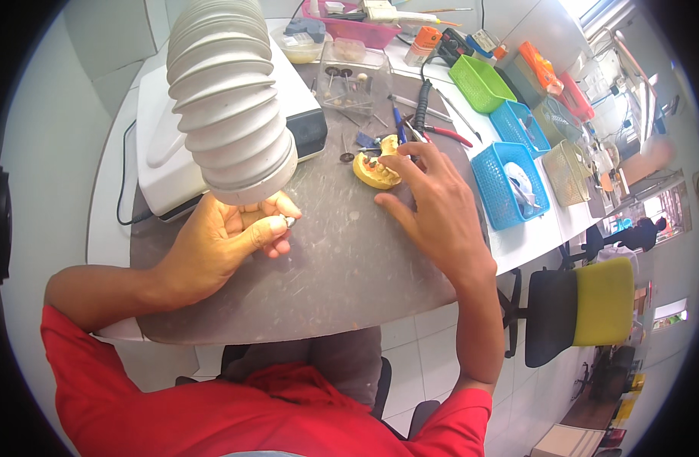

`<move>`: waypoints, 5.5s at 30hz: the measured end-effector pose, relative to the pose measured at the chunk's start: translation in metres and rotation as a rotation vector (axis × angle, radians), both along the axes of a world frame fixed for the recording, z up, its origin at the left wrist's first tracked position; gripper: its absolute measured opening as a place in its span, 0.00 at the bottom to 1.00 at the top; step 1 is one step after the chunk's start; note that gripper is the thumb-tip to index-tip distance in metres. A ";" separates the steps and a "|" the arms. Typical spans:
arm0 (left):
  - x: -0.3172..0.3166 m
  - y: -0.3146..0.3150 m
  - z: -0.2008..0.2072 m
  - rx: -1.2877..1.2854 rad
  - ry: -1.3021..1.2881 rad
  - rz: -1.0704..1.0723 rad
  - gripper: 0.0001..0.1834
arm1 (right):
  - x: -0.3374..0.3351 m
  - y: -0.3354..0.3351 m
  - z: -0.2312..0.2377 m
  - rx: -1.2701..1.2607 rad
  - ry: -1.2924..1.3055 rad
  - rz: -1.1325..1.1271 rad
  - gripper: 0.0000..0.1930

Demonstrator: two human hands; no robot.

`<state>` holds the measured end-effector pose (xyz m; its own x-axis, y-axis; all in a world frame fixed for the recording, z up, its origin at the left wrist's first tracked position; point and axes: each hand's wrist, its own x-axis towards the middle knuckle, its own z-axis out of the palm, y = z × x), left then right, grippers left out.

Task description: The person uses a rotary grinding tool to smooth a small metal dental component. They then place the component into a yellow dental cast and fit a blue upper jaw mold over it to check the alignment. The person repeats the grinding and fitting process to refine the fit.

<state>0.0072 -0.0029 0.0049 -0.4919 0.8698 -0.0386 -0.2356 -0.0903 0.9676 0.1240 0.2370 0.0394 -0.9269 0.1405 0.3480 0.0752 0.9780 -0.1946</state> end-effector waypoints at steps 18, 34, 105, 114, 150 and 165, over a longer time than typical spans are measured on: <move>0.000 -0.002 -0.008 0.054 0.393 0.042 0.15 | 0.010 -0.070 -0.009 -0.263 0.214 0.380 0.11; 0.000 -0.001 -0.008 -0.035 0.584 0.057 0.10 | 0.012 -0.053 -0.009 -0.268 0.122 0.215 0.09; -0.003 0.002 -0.004 0.068 0.218 -0.029 0.16 | 0.020 -0.072 -0.017 -0.386 0.219 0.175 0.30; 0.001 -0.002 0.006 0.057 0.033 -0.068 0.19 | 0.019 -0.076 -0.030 -0.291 0.328 0.165 0.30; 0.001 -0.002 -0.004 0.113 0.152 -0.087 0.21 | 0.014 -0.074 -0.036 -0.158 0.444 0.226 0.25; 0.007 0.006 -0.006 0.095 0.022 -0.018 0.22 | 0.030 -0.066 -0.025 -0.114 0.486 0.219 0.23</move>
